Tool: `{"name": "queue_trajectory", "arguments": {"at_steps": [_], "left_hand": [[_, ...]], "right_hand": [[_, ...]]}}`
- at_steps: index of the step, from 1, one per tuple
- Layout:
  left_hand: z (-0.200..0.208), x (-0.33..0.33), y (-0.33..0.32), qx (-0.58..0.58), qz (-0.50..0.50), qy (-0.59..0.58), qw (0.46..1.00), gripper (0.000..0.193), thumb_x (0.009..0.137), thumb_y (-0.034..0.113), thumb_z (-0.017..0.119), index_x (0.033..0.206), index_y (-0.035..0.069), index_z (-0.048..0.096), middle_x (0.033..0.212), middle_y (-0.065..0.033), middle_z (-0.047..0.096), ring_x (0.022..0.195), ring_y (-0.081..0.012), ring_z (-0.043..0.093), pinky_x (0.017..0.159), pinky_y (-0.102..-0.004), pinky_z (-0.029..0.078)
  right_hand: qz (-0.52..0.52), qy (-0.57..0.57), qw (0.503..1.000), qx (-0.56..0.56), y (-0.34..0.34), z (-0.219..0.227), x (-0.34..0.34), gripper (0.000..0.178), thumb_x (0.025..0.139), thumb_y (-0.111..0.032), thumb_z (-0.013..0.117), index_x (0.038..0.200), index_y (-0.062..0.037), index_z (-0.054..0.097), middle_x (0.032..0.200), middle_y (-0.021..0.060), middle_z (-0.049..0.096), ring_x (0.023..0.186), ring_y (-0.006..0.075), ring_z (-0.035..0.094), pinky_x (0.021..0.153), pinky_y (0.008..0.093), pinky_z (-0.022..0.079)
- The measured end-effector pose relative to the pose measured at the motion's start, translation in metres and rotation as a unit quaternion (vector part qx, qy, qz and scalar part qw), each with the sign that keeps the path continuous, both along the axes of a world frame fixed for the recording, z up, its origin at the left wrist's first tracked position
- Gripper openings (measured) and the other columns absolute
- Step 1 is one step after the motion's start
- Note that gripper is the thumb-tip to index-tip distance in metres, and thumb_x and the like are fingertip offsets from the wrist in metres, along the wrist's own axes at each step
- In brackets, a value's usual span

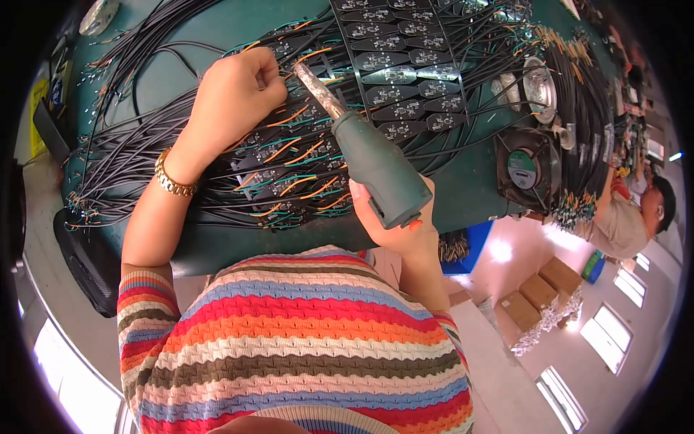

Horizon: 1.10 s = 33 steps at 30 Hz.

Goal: The person solders wires onto circuit boards using a soldering tool, positioning the wire connections by hand and applying heat with the tool across the circuit board array.

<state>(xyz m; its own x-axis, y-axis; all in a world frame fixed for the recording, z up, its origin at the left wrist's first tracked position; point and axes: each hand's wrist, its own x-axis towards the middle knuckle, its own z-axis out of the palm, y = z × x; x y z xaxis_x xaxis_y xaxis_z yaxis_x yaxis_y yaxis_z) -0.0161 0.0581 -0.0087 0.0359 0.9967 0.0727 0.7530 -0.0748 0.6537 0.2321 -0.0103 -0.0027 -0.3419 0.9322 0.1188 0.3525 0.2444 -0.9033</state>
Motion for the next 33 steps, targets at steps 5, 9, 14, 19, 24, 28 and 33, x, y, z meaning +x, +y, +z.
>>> {"name": "queue_trajectory", "arguments": {"at_steps": [5,9,14,19,24,28,33], "left_hand": [[0.000,0.000,0.001,0.000,0.000,-0.002,1.000,0.012,0.072,0.013,0.064,0.068,0.004,0.059,0.063,-0.0141,0.061,0.065,-0.0341,0.062,0.061,-0.0429,0.051],[0.001,0.000,0.001,0.003,0.002,-0.005,1.000,0.011,0.072,0.013,0.064,0.069,0.004,0.059,0.064,-0.0135,0.062,0.066,-0.0338,0.063,0.061,-0.0428,0.051],[0.002,0.000,0.000,-0.006,0.003,-0.003,1.000,0.011,0.071,0.013,0.065,0.069,0.004,0.059,0.064,-0.0133,0.062,0.066,-0.0336,0.063,0.061,-0.0425,0.051],[-0.001,0.000,-0.001,0.014,-0.003,-0.006,1.000,0.012,0.072,0.011,0.065,0.072,0.002,0.057,0.063,-0.0120,0.061,0.060,-0.0296,0.061,0.059,-0.0372,0.048],[0.001,0.001,-0.001,0.015,0.001,0.000,1.000,0.011,0.071,0.012,0.065,0.068,0.004,0.058,0.065,-0.0129,0.062,0.066,-0.0335,0.062,0.061,-0.0425,0.050],[0.003,0.002,-0.001,0.011,0.004,0.002,1.000,0.011,0.071,0.012,0.065,0.068,0.004,0.057,0.065,-0.0129,0.062,0.066,-0.0335,0.062,0.061,-0.0425,0.050],[0.001,0.002,-0.002,0.021,0.004,0.010,1.000,0.011,0.073,0.010,0.064,0.073,0.001,0.058,0.064,-0.0135,0.060,0.060,-0.0292,0.061,0.058,-0.0370,0.048]], "right_hand": [[-0.011,-0.029,0.999,0.026,-0.006,-0.005,0.005,0.016,0.075,0.001,0.068,0.091,-0.0008,0.066,0.078,0.0084,0.068,0.064,0.0221,0.066,0.059,0.0295,0.052],[-0.054,-0.001,0.998,0.031,-0.016,-0.014,0.016,0.018,0.078,0.002,0.066,0.097,0.0010,0.065,0.082,0.0079,0.066,0.066,0.0177,0.064,0.061,0.0283,0.051],[-0.046,0.182,0.980,-0.069,-0.013,-0.003,0.006,0.034,0.086,0.001,0.061,0.119,0.0049,0.055,0.079,0.0054,0.059,0.065,0.0104,0.057,0.059,0.0256,0.048],[-0.031,0.175,0.983,-0.048,-0.013,-0.008,0.008,0.033,0.086,0.001,0.061,0.118,0.0049,0.055,0.080,0.0061,0.060,0.065,0.0108,0.058,0.059,0.0256,0.049],[-0.041,0.175,0.983,-0.040,-0.016,-0.007,0.010,0.032,0.086,0.002,0.060,0.118,0.0050,0.056,0.080,0.0062,0.060,0.065,0.0110,0.058,0.059,0.0256,0.049],[-0.044,0.184,0.981,-0.037,-0.016,-0.006,0.010,0.031,0.086,0.003,0.060,0.116,0.0050,0.056,0.080,0.0066,0.060,0.064,0.0111,0.058,0.058,0.0255,0.048],[-0.050,0.180,0.982,-0.025,-0.020,-0.006,0.014,0.031,0.085,0.003,0.060,0.116,0.0047,0.056,0.080,0.0068,0.060,0.063,0.0111,0.058,0.058,0.0255,0.048]]}}
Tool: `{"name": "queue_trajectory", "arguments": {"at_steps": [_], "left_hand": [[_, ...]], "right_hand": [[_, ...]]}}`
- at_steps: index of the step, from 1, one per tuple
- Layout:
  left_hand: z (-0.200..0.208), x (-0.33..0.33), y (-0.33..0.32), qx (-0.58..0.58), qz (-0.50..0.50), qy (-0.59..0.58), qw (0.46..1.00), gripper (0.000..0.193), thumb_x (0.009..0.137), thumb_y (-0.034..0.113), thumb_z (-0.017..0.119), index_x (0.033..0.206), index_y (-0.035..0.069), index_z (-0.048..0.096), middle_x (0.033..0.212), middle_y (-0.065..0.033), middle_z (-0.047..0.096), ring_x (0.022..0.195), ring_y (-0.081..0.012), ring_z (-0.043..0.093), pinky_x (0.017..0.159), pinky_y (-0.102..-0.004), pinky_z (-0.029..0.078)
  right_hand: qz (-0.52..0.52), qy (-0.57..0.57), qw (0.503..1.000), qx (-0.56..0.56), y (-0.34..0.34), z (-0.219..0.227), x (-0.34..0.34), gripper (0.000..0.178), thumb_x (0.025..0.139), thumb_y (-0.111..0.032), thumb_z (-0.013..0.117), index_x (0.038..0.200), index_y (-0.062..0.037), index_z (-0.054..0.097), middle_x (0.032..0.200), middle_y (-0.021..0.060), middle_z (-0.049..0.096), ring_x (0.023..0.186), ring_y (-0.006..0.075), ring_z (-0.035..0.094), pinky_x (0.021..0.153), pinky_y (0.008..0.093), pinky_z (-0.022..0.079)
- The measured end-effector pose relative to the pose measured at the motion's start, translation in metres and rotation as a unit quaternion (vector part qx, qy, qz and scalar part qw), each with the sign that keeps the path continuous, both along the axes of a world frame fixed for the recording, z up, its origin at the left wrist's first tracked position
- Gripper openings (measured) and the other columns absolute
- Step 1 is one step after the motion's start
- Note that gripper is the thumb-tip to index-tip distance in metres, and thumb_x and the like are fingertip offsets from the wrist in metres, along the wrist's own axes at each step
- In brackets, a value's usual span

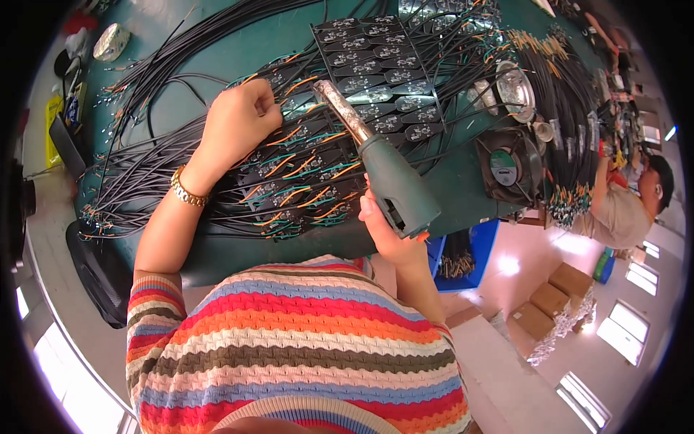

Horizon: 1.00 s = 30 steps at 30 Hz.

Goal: The person solders wires onto circuit boards using a soldering tool, positioning the wire connections by hand and applying heat with the tool across the circuit board array.

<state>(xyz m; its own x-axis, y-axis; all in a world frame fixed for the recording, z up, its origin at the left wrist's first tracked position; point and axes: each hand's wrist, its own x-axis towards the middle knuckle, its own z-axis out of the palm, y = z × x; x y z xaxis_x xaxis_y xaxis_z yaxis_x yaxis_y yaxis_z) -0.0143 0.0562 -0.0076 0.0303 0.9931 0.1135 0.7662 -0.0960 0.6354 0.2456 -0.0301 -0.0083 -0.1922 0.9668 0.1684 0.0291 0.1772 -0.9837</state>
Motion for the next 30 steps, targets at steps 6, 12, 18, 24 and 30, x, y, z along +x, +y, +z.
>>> {"name": "queue_trajectory", "arguments": {"at_steps": [6,12,18,24,30], "left_hand": [[0.000,0.000,0.000,-0.003,0.001,-0.015,1.000,0.011,0.072,0.012,0.064,0.070,0.003,0.057,0.065,-0.0149,0.061,0.066,-0.0352,0.061,0.061,-0.0435,0.049],[0.004,-0.002,-0.001,-0.003,-0.020,-0.018,1.000,0.011,0.074,0.010,0.063,0.070,0.002,0.057,0.066,-0.0162,0.061,0.064,-0.0355,0.061,0.060,-0.0430,0.049],[0.000,-0.006,-0.009,0.094,-0.067,0.054,0.992,0.008,0.078,0.008,0.065,0.078,0.003,0.059,0.068,-0.0118,0.058,0.064,-0.0304,0.059,0.059,-0.0400,0.048],[0.008,-0.022,-0.005,0.176,-0.036,0.113,0.977,0.009,0.079,0.010,0.066,0.080,0.004,0.059,0.083,-0.0117,0.056,0.081,-0.0317,0.056,0.071,-0.0407,0.050],[-0.004,-0.036,0.000,0.116,-0.067,0.092,0.987,0.006,0.086,0.003,0.060,0.091,0.000,0.057,0.091,-0.0137,0.056,0.086,-0.0343,0.055,0.078,-0.0401,0.047]], "right_hand": [[-0.017,0.016,1.000,-0.001,-0.005,0.003,0.002,0.032,0.086,0.003,0.060,0.118,0.0041,0.056,0.079,0.0061,0.060,0.064,0.0108,0.058,0.058,0.0251,0.047],[-0.017,0.021,1.000,0.002,-0.012,0.005,0.007,0.035,0.087,0.002,0.058,0.121,0.0033,0.055,0.081,0.0053,0.059,0.065,0.0105,0.057,0.059,0.0247,0.047],[-0.023,0.034,0.999,-0.006,-0.016,0.005,0.007,0.034,0.087,0.003,0.058,0.121,0.0034,0.055,0.084,0.0056,0.059,0.067,0.0109,0.057,0.060,0.0257,0.048],[-0.024,0.031,0.999,0.003,-0.016,0.003,0.006,0.033,0.086,0.003,0.059,0.119,0.0038,0.055,0.083,0.0056,0.059,0.067,0.0109,0.058,0.060,0.0257,0.049],[-0.033,-0.002,0.999,0.012,-0.011,0.003,0.000,0.031,0.084,0.004,0.062,0.115,0.0044,0.058,0.078,0.0051,0.061,0.063,0.0107,0.058,0.057,0.0252,0.048]]}}
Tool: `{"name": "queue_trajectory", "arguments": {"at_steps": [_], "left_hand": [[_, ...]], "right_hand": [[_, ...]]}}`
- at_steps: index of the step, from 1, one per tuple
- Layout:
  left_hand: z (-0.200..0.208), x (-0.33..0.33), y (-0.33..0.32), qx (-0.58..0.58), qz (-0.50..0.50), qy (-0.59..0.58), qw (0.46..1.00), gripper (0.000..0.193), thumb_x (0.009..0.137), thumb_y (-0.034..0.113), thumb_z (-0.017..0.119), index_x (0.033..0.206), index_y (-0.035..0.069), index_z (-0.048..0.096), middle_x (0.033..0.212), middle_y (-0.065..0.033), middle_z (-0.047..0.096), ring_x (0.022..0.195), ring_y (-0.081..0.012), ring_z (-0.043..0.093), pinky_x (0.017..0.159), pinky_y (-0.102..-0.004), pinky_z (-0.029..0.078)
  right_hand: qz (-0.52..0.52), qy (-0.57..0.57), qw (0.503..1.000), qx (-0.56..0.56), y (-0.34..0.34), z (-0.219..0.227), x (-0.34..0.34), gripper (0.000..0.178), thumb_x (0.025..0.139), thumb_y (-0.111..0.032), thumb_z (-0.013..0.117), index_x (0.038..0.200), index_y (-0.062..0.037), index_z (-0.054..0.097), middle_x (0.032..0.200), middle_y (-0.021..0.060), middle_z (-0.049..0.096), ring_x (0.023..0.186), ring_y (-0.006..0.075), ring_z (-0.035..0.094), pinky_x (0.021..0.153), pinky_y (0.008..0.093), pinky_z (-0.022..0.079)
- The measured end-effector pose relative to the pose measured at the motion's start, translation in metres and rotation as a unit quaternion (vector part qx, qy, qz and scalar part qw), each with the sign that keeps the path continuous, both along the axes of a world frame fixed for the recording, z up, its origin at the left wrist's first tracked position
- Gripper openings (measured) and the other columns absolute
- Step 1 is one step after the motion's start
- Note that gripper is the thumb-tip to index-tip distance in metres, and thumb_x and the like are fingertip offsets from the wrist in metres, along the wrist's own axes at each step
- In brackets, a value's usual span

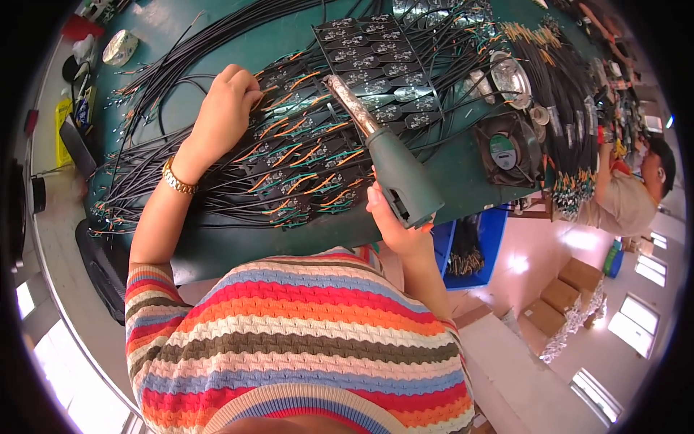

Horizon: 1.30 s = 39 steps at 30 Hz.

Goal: The person solders wires onto circuit boards using a soldering tool, positioning the wire connections by hand and applying heat with the tool across the circuit board array.

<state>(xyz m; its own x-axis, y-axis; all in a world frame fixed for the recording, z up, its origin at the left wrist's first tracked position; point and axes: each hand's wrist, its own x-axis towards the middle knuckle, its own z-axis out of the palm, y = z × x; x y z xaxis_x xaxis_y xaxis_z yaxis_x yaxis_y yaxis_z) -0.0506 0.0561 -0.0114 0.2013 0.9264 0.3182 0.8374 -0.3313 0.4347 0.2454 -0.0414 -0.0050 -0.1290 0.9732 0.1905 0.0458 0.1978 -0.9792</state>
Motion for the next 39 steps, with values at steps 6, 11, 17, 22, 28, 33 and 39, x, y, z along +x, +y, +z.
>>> {"name": "queue_trajectory", "arguments": {"at_steps": [6,11,17,22,28,33,39], "left_hand": [[0.000,-0.014,-0.001,-0.020,-0.028,-0.118,0.992,0.006,0.087,0.000,0.058,0.092,-0.002,0.054,0.092,-0.0154,0.056,0.083,-0.0339,0.057,0.076,-0.0369,0.047],[0.002,-0.010,0.000,-0.030,-0.041,-0.114,0.992,0.011,0.085,0.002,0.063,0.092,-0.001,0.055,0.092,-0.0137,0.056,0.081,-0.0306,0.057,0.075,-0.0350,0.048],[0.000,-0.009,-0.003,-0.019,-0.024,-0.126,0.992,0.015,0.080,0.005,0.070,0.088,0.000,0.058,0.094,-0.0111,0.056,0.086,-0.0293,0.056,0.075,-0.0342,0.048],[-0.005,0.000,-0.005,0.080,-0.021,0.042,0.996,0.014,0.077,0.005,0.069,0.087,0.004,0.060,0.091,-0.0093,0.056,0.083,-0.0287,0.056,0.073,-0.0370,0.049],[-0.007,-0.003,-0.008,0.119,-0.003,0.118,0.986,0.012,0.080,0.004,0.065,0.089,0.005,0.058,0.080,-0.0091,0.058,0.071,-0.0282,0.060,0.061,-0.0337,0.050],[0.003,-0.037,-0.005,-0.048,0.028,-0.293,0.955,0.004,0.091,0.004,0.057,0.091,0.003,0.053,0.069,-0.0021,0.055,0.061,-0.0090,0.054,0.056,-0.0232,0.044],[0.017,-0.066,-0.004,-0.330,0.024,-0.407,0.852,0.008,0.094,0.013,0.059,0.091,0.006,0.055,0.078,0.0048,0.054,0.068,-0.0019,0.045,0.060,-0.0171,0.036]], "right_hand": [[0.022,0.018,0.998,-0.056,0.009,0.004,-0.009,0.025,0.081,0.003,0.067,0.105,0.0035,0.062,0.082,0.0065,0.064,0.066,0.0115,0.061,0.058,0.0260,0.049],[0.020,-0.100,0.995,0.005,0.018,0.006,-0.023,0.021,0.077,0.002,0.071,0.098,0.0025,0.064,0.084,0.0081,0.066,0.069,0.0160,0.063,0.062,0.0285,0.051],[0.019,-0.043,0.999,-0.006,0.021,-0.005,-0.024,0.021,0.078,0.002,0.070,0.098,0.0023,0.064,0.084,0.0081,0.066,0.071,0.0151,0.063,0.064,0.0274,0.051],[0.022,-0.041,0.999,-0.011,0.022,-0.005,-0.022,0.022,0.078,0.003,0.070,0.099,0.0027,0.063,0.084,0.0079,0.065,0.071,0.0144,0.063,0.064,0.0271,0.051],[0.028,-0.017,0.999,-0.015,0.022,-0.003,-0.024,0.022,0.080,0.005,0.067,0.100,0.0032,0.061,0.083,0.0067,0.064,0.068,0.0123,0.062,0.062,0.0259,0.050],[0.038,-0.003,0.999,-0.008,0.026,0.002,-0.026,0.023,0.081,0.005,0.066,0.104,0.0038,0.061,0.084,0.0066,0.064,0.065,0.0106,0.060,0.060,0.0251,0.050],[0.088,0.035,0.995,-0.044,0.034,0.013,-0.045,0.030,0.087,0.000,0.057,0.117,0.0049,0.054,0.076,0.0087,0.060,0.058,0.0125,0.057,0.051,0.0255,0.046]]}}
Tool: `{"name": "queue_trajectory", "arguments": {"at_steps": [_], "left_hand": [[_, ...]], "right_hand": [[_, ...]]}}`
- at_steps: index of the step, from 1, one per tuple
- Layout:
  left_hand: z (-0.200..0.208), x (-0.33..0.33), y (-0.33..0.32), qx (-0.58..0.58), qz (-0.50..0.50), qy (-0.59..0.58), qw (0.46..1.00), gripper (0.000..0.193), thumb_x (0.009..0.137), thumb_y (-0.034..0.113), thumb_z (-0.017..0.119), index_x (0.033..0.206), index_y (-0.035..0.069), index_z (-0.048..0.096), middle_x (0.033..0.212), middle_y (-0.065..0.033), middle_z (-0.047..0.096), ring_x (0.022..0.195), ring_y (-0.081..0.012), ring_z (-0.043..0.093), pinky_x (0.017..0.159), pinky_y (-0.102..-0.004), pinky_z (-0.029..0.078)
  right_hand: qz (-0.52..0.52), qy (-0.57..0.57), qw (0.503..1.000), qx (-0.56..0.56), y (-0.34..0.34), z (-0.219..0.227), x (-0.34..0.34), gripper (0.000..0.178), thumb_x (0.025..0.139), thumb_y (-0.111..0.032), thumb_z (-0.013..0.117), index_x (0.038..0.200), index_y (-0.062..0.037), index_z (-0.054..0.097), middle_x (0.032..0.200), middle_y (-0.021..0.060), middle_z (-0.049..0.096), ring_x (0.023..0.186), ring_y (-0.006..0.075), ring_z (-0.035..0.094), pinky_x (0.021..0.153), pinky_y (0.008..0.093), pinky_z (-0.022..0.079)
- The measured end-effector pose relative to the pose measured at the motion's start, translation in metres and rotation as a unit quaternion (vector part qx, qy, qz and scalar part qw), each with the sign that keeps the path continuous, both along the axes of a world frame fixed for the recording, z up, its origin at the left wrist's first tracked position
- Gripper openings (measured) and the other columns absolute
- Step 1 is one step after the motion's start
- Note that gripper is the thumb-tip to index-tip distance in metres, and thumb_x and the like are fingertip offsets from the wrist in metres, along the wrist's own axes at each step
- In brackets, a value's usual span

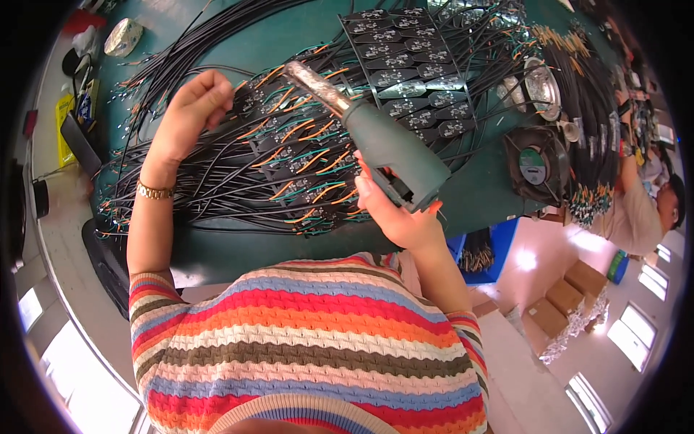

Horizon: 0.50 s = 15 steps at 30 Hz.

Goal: The person solders wires onto circuit boards using a soldering tool, positioning the wire connections by hand and applying heat with the tool across the circuit board array.

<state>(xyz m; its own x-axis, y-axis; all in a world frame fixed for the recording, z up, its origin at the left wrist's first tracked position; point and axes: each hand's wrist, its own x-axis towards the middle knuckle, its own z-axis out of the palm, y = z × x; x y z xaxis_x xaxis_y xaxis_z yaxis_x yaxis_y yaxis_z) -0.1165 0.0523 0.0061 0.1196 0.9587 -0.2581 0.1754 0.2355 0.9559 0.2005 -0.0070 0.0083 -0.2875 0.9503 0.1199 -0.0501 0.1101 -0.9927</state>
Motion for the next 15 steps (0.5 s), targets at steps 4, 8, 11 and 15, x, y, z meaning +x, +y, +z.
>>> {"name": "queue_trajectory", "arguments": {"at_steps": [4,8,11,15], "left_hand": [[-0.019,0.007,-0.005,0.038,0.016,0.053,0.998,0.007,0.090,0.009,0.061,0.086,0.005,0.058,0.077,0.0067,0.055,0.068,-0.0013,0.047,0.060,-0.0168,0.038],[-0.017,0.029,-0.015,0.108,0.075,0.220,0.967,0.010,0.076,0.010,0.065,0.076,0.001,0.061,0.064,-0.0055,0.060,0.059,-0.0115,0.055,0.058,-0.0275,0.046],[-0.020,0.036,-0.017,0.150,0.101,0.267,0.947,0.011,0.074,0.011,0.067,0.076,0.001,0.063,0.067,-0.0094,0.064,0.061,-0.0211,0.061,0.060,-0.0315,0.049],[-0.022,0.034,-0.017,0.132,0.124,0.249,0.951,0.011,0.073,0.011,0.067,0.074,0.001,0.062,0.067,-0.0092,0.063,0.060,-0.0216,0.060,0.060,-0.0318,0.049]], "right_hand": [[0.064,-0.039,0.996,0.047,0.003,-0.010,-0.009,0.031,0.087,0.001,0.057,0.118,0.0053,0.054,0.081,0.0082,0.061,0.059,0.0120,0.057,0.051,0.0258,0.046],[0.038,-0.058,0.997,-0.024,0.000,-0.004,-0.016,0.018,0.082,0.002,0.067,0.099,0.0007,0.062,0.083,0.0044,0.065,0.068,0.0092,0.060,0.059,0.0247,0.048],[0.019,0.014,0.997,-0.074,0.000,0.003,-0.020,0.034,0.085,0.002,0.063,0.119,0.0031,0.057,0.094,0.0074,0.064,0.069,0.0108,0.060,0.058,0.0248,0.050],[0.039,0.000,0.997,-0.064,0.002,0.005,-0.023,0.028,0.085,0.002,0.063,0.112,0.0038,0.059,0.089,0.0065,0.063,0.069,0.0099,0.059,0.057,0.0244,0.049]]}}
